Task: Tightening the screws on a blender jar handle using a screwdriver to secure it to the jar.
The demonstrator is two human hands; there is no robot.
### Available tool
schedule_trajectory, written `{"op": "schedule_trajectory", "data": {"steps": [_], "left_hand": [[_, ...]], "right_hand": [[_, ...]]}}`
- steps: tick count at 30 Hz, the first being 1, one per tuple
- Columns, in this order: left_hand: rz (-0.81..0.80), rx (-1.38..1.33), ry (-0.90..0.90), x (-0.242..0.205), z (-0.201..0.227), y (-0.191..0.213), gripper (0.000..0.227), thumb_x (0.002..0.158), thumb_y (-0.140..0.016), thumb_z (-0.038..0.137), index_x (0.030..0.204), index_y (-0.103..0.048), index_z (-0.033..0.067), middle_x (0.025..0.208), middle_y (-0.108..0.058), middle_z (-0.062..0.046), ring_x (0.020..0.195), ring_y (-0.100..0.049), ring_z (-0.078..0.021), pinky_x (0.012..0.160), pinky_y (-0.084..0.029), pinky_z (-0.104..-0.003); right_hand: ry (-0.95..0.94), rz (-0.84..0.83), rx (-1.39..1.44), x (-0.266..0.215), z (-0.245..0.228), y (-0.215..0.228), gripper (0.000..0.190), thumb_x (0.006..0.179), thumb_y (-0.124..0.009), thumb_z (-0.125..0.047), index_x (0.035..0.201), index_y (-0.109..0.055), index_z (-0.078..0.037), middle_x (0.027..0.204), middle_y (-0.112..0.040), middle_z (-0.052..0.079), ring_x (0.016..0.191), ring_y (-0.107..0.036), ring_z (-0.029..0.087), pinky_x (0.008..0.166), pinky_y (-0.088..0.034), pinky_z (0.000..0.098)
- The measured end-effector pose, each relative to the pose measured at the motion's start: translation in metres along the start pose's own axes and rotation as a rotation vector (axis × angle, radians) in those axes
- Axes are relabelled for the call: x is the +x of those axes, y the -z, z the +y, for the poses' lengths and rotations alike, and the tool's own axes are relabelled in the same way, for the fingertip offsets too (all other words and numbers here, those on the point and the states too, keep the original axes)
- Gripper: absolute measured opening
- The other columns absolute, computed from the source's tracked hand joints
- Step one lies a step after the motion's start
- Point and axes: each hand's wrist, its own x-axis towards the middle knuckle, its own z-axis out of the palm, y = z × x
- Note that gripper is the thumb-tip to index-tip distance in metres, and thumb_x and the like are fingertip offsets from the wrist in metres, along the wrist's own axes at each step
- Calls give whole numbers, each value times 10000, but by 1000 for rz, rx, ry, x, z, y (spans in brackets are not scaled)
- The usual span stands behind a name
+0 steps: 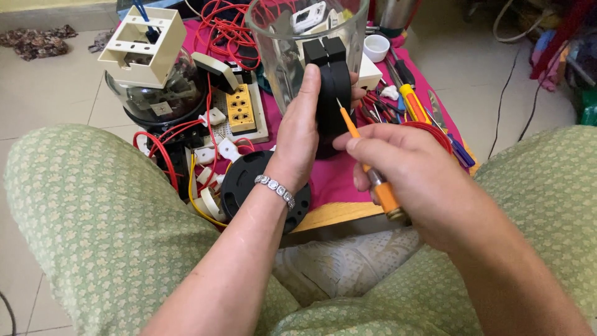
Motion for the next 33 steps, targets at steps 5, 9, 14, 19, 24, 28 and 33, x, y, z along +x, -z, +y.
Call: {"op": "schedule_trajectory", "data": {"steps": [5,9,14,19,24,28,33], "left_hand": [[21,40,14,-3,4,-3,682,924,-448,544,1212,-697,-23,1040,-744,-120,936,-680,-162,850,-551,-282],[35,16,10,0,-2,-3,608,915,-534,503,1205,-706,-3,1021,-754,-111,918,-669,-139,830,-547,-263],[29,6,54,0,2,-1,595,939,-504,482,1248,-693,9,1077,-758,-122,931,-653,-134,818,-536,-263],[-90,-73,143,1,13,18,648,939,-490,462,1353,-634,-16,1243,-738,-147,966,-635,-142,855,-496,-256],[-248,-184,150,4,11,28,534,1008,-512,373,1315,-657,-40,1235,-723,-143,1122,-671,-209,1030,-496,-338],[-193,-164,92,1,7,24,525,1016,-491,369,1290,-666,-42,1212,-729,-147,1034,-674,-191,925,-521,-302],[-139,-105,95,-2,12,20,578,979,-499,410,1273,-679,-54,1189,-738,-154,1027,-662,-178,939,-514,-285]], "right_hand": [[69,-69,186,6,9,11,341,964,-566,-140,1116,-787,71,643,-578,87,517,-461,111,375,-301,231],[6,82,-261,-8,-6,-15,366,937,-559,-219,1165,-797,-60,666,-688,92,508,-551,166,432,-363,281],[81,77,-38,-3,14,-38,266,996,-531,-190,1013,-739,-26,674,-664,88,586,-584,163,523,-429,291],[49,13,230,6,19,-45,231,1000,-522,-159,1121,-658,-17,709,-627,105,585,-545,165,503,-408,284],[-2,-102,85,10,0,7,371,975,-550,-146,1148,-780,89,606,-533,82,417,-381,119,305,-228,266],[33,-87,84,10,5,-5,363,961,-561,-131,1118,-802,90,645,-571,109,535,-465,159,399,-308,287],[36,-7,7,4,11,-42,252,976,-526,-169,1050,-709,-11,662,-688,127,558,-554,186,496,-399,299]]}}
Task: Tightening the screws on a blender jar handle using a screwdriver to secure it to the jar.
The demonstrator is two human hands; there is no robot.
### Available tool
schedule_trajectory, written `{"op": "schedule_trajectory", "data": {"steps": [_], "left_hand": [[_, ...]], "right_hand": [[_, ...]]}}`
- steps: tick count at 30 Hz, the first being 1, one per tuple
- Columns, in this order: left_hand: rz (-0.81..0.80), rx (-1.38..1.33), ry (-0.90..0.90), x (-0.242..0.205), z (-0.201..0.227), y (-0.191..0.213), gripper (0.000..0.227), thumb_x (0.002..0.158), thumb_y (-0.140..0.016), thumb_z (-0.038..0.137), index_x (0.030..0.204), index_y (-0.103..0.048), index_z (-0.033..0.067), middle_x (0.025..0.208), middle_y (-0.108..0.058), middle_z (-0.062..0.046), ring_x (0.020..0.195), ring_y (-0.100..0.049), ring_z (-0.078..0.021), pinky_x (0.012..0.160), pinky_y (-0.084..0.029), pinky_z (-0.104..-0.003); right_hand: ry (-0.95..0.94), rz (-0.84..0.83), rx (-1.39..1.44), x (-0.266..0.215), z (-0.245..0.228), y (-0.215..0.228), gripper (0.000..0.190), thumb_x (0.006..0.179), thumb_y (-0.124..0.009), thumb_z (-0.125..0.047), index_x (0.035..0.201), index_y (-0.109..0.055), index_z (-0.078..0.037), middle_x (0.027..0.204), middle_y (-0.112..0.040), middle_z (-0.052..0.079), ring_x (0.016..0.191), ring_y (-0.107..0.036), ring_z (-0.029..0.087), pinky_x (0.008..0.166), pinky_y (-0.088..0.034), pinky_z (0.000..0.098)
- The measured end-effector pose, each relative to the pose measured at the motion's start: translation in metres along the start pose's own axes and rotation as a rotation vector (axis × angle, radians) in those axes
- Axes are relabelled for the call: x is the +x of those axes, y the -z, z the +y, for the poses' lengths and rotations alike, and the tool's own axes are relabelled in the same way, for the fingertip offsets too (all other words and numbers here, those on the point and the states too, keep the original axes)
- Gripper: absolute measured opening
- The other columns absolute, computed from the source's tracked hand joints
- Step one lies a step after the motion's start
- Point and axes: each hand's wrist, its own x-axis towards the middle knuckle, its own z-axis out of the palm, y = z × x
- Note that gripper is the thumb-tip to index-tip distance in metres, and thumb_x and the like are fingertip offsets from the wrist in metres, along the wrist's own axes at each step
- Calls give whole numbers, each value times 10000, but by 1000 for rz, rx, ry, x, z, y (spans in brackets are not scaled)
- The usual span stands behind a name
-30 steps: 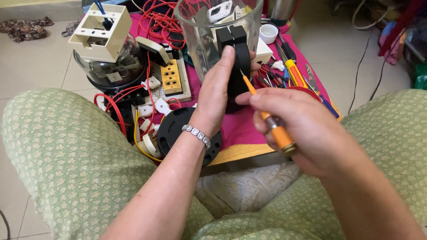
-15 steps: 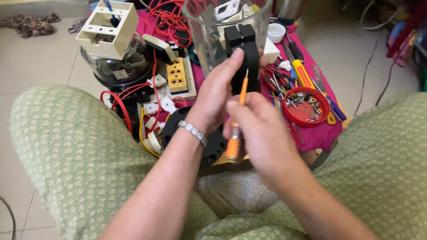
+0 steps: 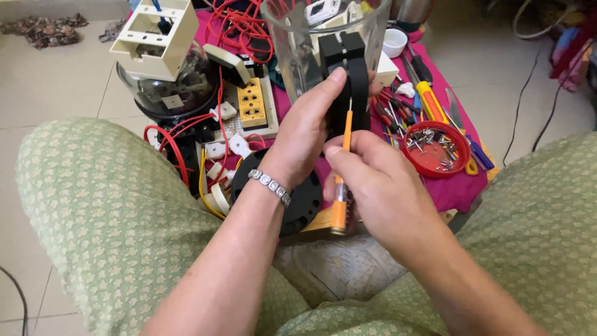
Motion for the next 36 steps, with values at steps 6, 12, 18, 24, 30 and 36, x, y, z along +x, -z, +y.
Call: {"op": "schedule_trajectory", "data": {"steps": [6,12,18,24,30,36], "left_hand": [[106,72,84,-2,6,-2,457,897,-656,272,1246,-719,-17,1150,-762,-112,996,-674,-135,885,-514,-229],[99,154,123,4,5,6,320,885,-710,272,1073,-759,18,785,-651,11,631,-511,-37,524,-385,-177],[38,119,36,5,-4,7,337,932,-666,236,1152,-710,-15,1000,-762,-105,876,-731,-155,803,-600,-263],[105,320,-57,2,-5,2,349,955,-632,263,1148,-738,-8,969,-734,-10,818,-608,-44,754,-514,-181],[59,536,-52,0,5,8,390,941,-637,292,1179,-746,3,930,-728,18,800,-609,-38,705,-518,-177],[-5,535,-42,1,10,11,293,927,-673,210,1136,-736,15,944,-781,-32,799,-679,-60,713,-557,-187]], "right_hand": [[-84,-93,193,14,9,-18,252,983,-559,-165,1157,-602,13,806,-678,186,559,-653,280,455,-555,350],[-29,-76,216,19,19,-18,239,986,-572,-165,1138,-626,11,846,-710,180,617,-674,243,511,-584,327],[21,-53,71,7,32,7,258,961,-417,-56,1085,-639,-13,914,-736,174,806,-741,255,680,-608,365],[369,334,53,30,8,30,181,1020,-607,-218,1100,-695,-81,683,-504,-73,515,-377,13,432,-284,184],[509,290,-192,68,0,32,305,953,-743,-249,1155,-785,-25,758,-659,-20,600,-515,41,529,-421,178],[389,326,-230,64,-9,31,308,926,-750,-303,1114,-813,-68,722,-712,-11,589,-614,30,519,-465,161]]}}
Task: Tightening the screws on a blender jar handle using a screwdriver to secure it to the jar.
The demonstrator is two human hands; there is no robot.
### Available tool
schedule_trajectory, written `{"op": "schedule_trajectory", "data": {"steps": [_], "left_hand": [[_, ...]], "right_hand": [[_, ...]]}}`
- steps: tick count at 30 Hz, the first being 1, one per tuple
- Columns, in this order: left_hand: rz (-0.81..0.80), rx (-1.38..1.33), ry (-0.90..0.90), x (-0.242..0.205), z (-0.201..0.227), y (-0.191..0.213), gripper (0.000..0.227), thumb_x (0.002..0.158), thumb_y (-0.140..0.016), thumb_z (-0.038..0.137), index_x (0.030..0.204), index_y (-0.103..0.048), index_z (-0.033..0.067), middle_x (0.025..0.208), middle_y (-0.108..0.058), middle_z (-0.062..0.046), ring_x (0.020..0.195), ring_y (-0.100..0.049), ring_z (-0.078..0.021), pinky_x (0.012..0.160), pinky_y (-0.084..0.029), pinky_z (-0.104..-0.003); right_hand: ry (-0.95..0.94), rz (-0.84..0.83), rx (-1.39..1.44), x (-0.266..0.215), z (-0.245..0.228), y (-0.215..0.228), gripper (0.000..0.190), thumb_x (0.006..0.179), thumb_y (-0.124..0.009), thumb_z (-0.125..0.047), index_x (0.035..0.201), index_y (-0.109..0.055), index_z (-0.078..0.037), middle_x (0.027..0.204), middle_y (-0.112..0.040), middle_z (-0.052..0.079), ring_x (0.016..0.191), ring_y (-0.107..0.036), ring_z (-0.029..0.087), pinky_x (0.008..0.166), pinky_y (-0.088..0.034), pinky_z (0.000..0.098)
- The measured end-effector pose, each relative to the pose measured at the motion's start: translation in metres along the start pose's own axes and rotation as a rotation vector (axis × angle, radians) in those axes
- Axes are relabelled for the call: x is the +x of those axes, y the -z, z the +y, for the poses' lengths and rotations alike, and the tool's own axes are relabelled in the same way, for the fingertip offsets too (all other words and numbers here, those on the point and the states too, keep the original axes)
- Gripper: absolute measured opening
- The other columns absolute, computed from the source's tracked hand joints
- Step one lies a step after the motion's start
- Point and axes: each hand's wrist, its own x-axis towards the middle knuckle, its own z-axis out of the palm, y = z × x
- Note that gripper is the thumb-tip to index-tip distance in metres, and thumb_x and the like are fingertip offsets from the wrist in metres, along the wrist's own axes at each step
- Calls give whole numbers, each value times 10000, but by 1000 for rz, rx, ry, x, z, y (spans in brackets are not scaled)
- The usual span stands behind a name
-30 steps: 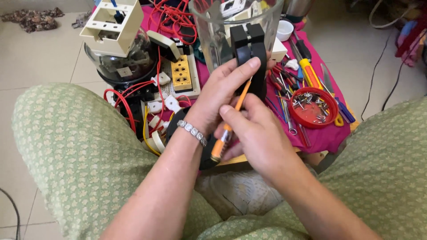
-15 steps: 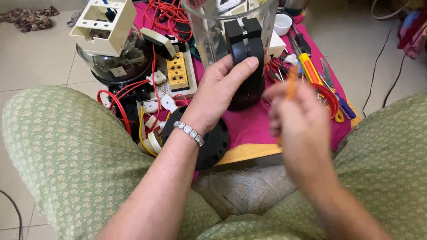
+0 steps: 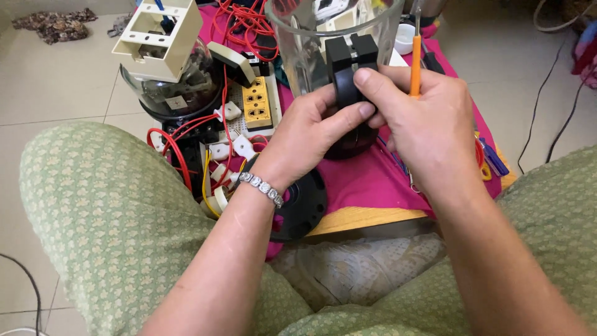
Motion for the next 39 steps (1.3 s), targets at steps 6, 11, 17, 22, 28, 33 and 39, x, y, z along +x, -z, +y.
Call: {"op": "schedule_trajectory", "data": {"steps": [6,11,17,22,28,33,39], "left_hand": [[12,46,-37,-1,-1,-1,311,940,-656,217,1155,-706,-2,930,-753,-30,773,-637,-58,690,-545,-198],[76,62,-14,-2,1,-5,313,908,-681,193,1146,-719,-7,886,-737,-13,745,-621,-51,669,-552,-203],[66,104,-40,-5,-1,-6,297,900,-693,200,1119,-728,3,869,-729,-3,735,-609,-52,665,-548,-207],[61,143,-52,-9,-2,-8,291,904,-673,196,1108,-719,-6,845,-730,-8,707,-607,-56,633,-552,-217],[163,182,-89,-10,-5,-13,345,892,-675,201,1180,-707,15,929,-771,-25,757,-645,-66,673,-569,-228],[188,246,-198,-8,-6,-12,282,898,-704,193,1118,-712,17,930,-623,-20,739,-565,-115,663,-498,-240],[251,240,-193,-7,-4,-15,256,873,-743,168,1068,-738,2,867,-655,-14,694,-594,-97,613,-510,-227]], "right_hand": [[293,108,-60,-10,9,-11,308,1016,-679,-199,1105,-767,82,728,-695,42,588,-569,91,499,-457,221],[395,164,-80,-13,15,-20,253,1042,-655,-140,1105,-731,93,858,-627,104,703,-522,165,611,-437,291],[479,165,-109,-19,14,-22,235,1080,-571,-89,1115,-653,129,914,-594,160,744,-520,217,647,-436,342],[466,207,-133,-22,18,-31,218,1095,-533,-113,1094,-587,98,971,-575,178,840,-540,260,756,-459,377],[461,224,-143,-21,18,-34,251,1116,-509,-125,1140,-571,117,943,-534,156,798,-505,220,704,-436,350],[443,225,-50,-18,20,-33,265,1084,-568,-117,1168,-597,133,1012,-651,184,844,-601,227,742,-506,331],[67,-30,179,-14,21,-12,249,1017,-611,-185,1193,-649,-12,715,-566,-1,499,-447,68,422,-358,215]]}}
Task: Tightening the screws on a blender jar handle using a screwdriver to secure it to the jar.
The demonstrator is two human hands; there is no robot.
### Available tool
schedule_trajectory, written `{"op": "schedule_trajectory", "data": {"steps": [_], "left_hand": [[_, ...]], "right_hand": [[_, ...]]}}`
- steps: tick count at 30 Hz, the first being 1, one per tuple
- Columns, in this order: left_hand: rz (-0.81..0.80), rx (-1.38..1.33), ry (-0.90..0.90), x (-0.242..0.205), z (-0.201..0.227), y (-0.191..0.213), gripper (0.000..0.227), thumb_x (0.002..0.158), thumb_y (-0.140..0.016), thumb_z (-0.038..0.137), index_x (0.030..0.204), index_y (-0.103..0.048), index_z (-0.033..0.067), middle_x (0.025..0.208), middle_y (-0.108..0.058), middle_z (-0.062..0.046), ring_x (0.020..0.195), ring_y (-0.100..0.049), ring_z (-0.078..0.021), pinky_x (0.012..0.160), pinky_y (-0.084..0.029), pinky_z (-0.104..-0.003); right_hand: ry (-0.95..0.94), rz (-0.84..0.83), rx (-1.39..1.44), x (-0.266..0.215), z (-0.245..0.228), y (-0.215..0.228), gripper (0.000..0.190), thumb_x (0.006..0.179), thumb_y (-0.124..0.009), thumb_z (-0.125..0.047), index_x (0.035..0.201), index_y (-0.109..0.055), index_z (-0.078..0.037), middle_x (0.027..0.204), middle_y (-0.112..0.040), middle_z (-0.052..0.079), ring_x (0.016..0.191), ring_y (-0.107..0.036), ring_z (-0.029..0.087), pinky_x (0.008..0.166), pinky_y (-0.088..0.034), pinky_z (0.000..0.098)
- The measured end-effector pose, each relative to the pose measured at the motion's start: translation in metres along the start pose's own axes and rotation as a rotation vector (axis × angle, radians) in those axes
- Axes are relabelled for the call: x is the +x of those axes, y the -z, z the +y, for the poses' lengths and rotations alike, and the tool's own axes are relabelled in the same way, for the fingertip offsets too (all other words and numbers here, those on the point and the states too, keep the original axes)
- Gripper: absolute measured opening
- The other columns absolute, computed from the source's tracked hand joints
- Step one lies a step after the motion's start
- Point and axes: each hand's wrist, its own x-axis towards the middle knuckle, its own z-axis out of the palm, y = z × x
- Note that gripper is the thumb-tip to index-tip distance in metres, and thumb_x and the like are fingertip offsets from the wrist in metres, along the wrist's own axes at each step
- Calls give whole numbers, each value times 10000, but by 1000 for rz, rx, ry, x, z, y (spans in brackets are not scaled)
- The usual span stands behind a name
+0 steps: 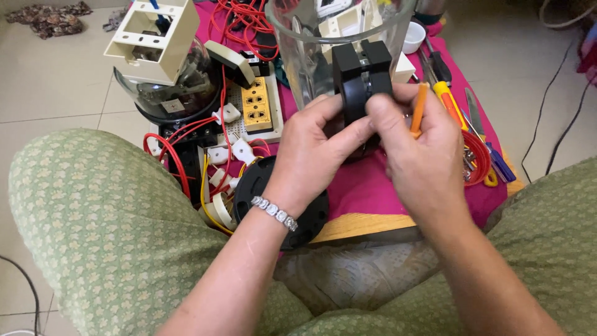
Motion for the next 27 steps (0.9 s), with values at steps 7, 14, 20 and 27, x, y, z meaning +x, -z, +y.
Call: {"op": "schedule_trajectory", "data": {"steps": [7,14,20,27], "left_hand": [[-68,-9,-38,-3,0,8,418,813,-761,63,1212,-664,-14,989,-705,-42,758,-638,-107,683,-555,-224],[-90,60,-42,-3,8,12,367,840,-744,117,1185,-689,5,964,-705,-51,776,-679,-134,700,-578,-247],[-84,95,-57,-3,5,11,360,835,-742,126,1169,-688,2,937,-700,-50,738,-649,-138,664,-548,-251],[-84,71,-29,-4,5,10,392,835,-741,107,1209,-677,9,999,-725,-52,769,-670,-124,693,-568,-240]], "right_hand": [[15,-322,-22,7,33,27,620,880,-695,-27,1483,-551,-22,973,-673,31,713,-515,75,613,-411,185],[117,-275,-232,7,51,22,221,858,-775,-106,1059,-729,-25,804,-704,10,641,-538,91,581,-435,231],[25,-268,-121,4,59,20,335,880,-734,-80,1212,-719,-35,831,-687,3,617,-489,70,549,-382,202],[-89,-236,91,1,74,19,338,924,-698,-97,1246,-686,3,715,-609,-8,515,-431,36,441,-354,192]]}}
